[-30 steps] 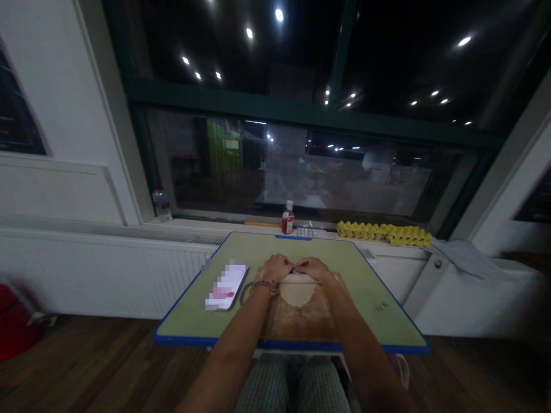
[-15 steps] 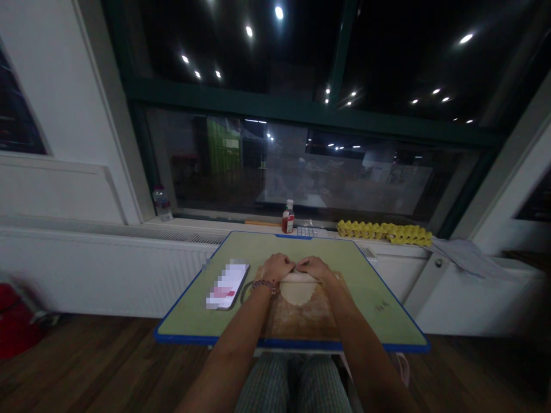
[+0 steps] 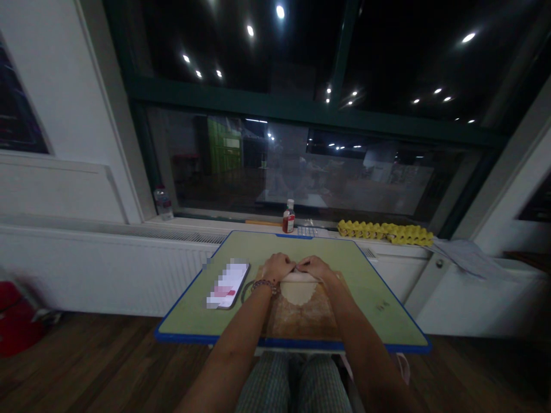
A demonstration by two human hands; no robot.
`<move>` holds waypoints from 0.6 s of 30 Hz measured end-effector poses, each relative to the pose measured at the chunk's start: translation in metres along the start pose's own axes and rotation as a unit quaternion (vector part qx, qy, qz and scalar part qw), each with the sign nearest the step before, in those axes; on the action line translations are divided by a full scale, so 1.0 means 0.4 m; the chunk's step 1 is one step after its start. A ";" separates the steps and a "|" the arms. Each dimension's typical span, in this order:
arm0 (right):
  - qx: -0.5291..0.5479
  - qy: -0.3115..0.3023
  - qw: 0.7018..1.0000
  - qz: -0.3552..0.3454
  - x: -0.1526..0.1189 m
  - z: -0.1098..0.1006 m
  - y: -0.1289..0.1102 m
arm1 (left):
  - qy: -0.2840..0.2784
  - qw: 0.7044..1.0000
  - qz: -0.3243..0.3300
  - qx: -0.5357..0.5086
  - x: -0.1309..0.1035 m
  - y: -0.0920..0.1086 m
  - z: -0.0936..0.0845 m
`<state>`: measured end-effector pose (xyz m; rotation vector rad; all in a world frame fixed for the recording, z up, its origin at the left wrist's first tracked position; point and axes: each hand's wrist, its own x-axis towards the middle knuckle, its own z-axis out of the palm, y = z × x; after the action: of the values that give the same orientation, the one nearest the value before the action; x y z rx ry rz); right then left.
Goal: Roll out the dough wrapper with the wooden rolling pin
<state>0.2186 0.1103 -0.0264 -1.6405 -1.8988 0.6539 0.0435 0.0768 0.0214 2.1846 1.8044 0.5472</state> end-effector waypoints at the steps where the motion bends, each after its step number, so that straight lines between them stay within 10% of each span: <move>1: 0.001 -0.007 1.000 0.001 -0.001 -0.003 -0.002 | 0.000 1.000 -0.001 -0.001 -0.002 0.001 -0.003; 18: 0.038 -0.053 0.997 -0.037 -0.005 -0.012 0.000 | -0.001 1.000 -0.001 0.000 0.001 0.002 -0.001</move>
<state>0.2221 0.1082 -0.0228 -1.5082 -1.9735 0.7855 0.0443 0.0770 0.0221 2.1825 1.8064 0.5436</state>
